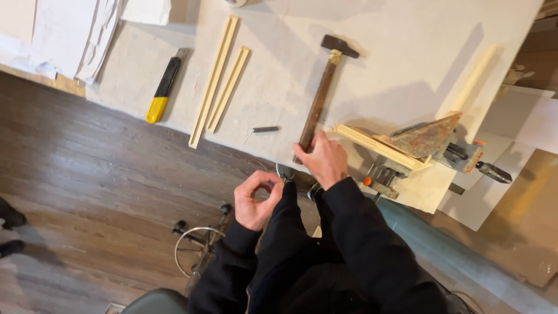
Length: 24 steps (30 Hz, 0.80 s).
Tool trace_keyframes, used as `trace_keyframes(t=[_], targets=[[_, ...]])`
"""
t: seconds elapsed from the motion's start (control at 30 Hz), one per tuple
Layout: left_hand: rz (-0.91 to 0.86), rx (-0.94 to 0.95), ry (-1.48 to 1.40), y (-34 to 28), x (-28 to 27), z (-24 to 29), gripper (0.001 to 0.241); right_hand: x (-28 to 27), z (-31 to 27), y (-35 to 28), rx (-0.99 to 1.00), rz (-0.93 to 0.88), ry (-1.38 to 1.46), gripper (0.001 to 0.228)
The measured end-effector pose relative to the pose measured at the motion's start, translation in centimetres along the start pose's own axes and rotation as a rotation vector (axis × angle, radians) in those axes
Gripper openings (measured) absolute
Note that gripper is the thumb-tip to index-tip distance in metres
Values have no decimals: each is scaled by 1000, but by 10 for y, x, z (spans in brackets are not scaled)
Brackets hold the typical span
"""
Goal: The person applies wood glue to a mitered picture frame corner, fits the frame pieces together, and secures the joint in a corner clamp. They then hammer brads into the joint and use a utility knife to trim the wood near the clamped corner.
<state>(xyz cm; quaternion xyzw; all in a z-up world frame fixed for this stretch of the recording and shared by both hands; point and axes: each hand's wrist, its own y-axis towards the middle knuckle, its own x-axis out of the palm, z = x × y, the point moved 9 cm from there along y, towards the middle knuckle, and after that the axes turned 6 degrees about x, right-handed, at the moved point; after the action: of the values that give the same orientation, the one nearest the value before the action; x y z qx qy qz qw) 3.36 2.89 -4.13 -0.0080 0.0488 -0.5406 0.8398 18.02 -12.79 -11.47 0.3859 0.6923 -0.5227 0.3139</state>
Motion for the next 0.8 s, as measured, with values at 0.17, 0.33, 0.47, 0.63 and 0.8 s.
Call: trace_keyframes(t=[0.17,0.33,0.47,0.63,0.8], targets=[[39,-5,-48,-8,5,9,8,-20,-11,-6,-36,37,527,40],[39,26,22,-14,15,3,8,-45,-44,-5,204,-376,1527,33],[-35,151,185,-2,61,33,8,-91,-12,-24,-20,-440,1656,30],[-237,405,282,-1,192,65,14,-145,144,-110,-1,-343,1278,10],[-297,544,429,-3,306,49,16,-165,272,-94,199,-40,779,9]])
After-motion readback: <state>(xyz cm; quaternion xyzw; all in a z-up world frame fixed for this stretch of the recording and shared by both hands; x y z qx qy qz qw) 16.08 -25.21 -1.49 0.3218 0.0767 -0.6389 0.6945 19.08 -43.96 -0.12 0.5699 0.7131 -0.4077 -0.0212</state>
